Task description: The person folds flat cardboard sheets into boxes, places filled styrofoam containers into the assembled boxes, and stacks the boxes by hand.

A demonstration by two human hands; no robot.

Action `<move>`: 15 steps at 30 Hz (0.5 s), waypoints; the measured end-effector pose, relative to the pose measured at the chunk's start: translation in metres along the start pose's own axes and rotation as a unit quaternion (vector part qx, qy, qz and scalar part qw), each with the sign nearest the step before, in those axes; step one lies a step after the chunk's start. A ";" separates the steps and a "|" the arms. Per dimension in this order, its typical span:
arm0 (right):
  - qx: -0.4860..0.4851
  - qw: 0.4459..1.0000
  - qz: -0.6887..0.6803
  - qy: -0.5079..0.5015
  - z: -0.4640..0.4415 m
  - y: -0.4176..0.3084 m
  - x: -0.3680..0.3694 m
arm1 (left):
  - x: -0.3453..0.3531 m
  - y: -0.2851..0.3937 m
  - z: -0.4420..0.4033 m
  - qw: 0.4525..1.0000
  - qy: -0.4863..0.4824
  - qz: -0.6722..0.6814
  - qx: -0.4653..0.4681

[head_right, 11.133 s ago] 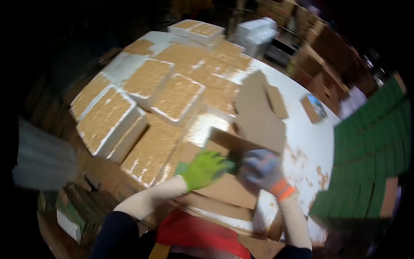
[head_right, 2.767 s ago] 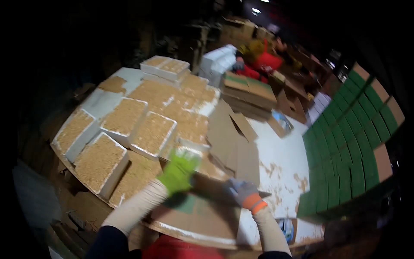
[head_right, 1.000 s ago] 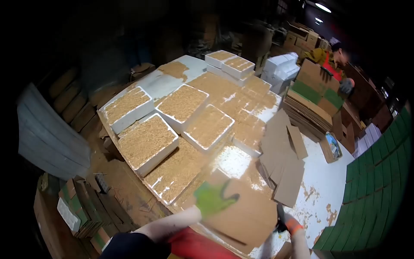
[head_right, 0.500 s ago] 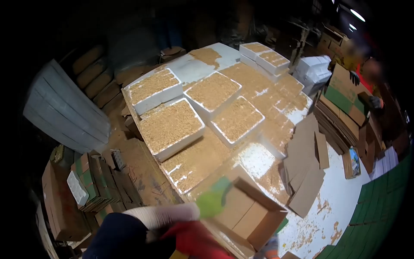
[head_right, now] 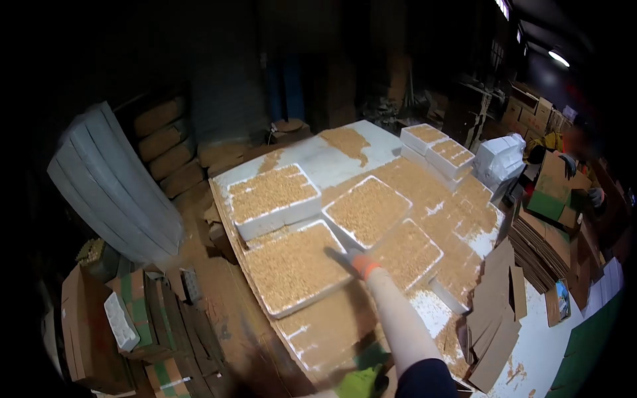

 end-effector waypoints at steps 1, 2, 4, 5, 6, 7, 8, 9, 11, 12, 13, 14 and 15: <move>0.012 0.999 -0.020 -0.022 -0.004 0.011 0.004 | 0.002 -0.002 0.001 1.000 -0.030 -0.004 -0.008; 0.002 0.997 -0.082 -0.001 0.008 0.010 0.010 | 0.003 -0.005 0.001 1.000 -0.030 -0.002 -0.002; 0.014 0.987 -0.152 0.058 0.057 -0.009 0.001 | 0.004 -0.008 -0.003 0.999 -0.035 0.014 -0.025; 0.038 0.981 -0.164 0.091 0.091 -0.023 -0.002 | -0.014 0.003 0.003 0.997 -0.072 -0.006 -0.032; 0.018 0.963 -0.250 0.102 0.110 -0.012 0.005 | -0.004 0.000 0.004 1.000 -0.005 -0.020 0.001; 0.083 0.961 -0.235 0.121 0.133 0.007 0.009 | 0.009 -0.010 0.000 0.997 0.060 -0.035 0.033; 0.095 0.940 -0.294 0.145 0.155 0.024 0.006 | 0.022 -0.024 -0.008 0.992 0.073 -0.058 0.084; 0.116 0.912 -0.352 0.173 0.186 0.030 0.005 | 0.024 -0.026 -0.002 0.974 0.087 -0.126 0.168; 0.071 0.920 -0.287 0.258 0.268 0.026 -0.018 | 0.006 -0.014 -0.001 0.954 0.050 -0.194 0.224; 0.031 0.946 -0.179 0.270 0.310 0.047 -0.022 | -0.016 0.002 -0.004 0.960 -0.013 -0.196 0.197; 0.063 0.930 -0.216 0.289 0.346 0.044 -0.028 | -0.020 0.009 0.000 0.978 -0.174 -0.110 0.015; 0.094 0.911 -0.253 0.311 0.384 0.041 -0.034 | 0.012 -0.029 -0.007 0.983 -0.178 0.034 0.034; 0.182 0.816 -0.426 0.345 0.415 0.001 -0.047 | 0.043 -0.066 -0.013 0.964 -0.191 0.176 0.053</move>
Point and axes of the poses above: each hand's wrist, its own z-axis away from the middle knuckle, its own x-axis out of the palm, y = z × x, the point moved 3 cm from there along -z, towards the middle knuckle, and after that the axes turned 3 degrees about -x, right-handed, at the moved point
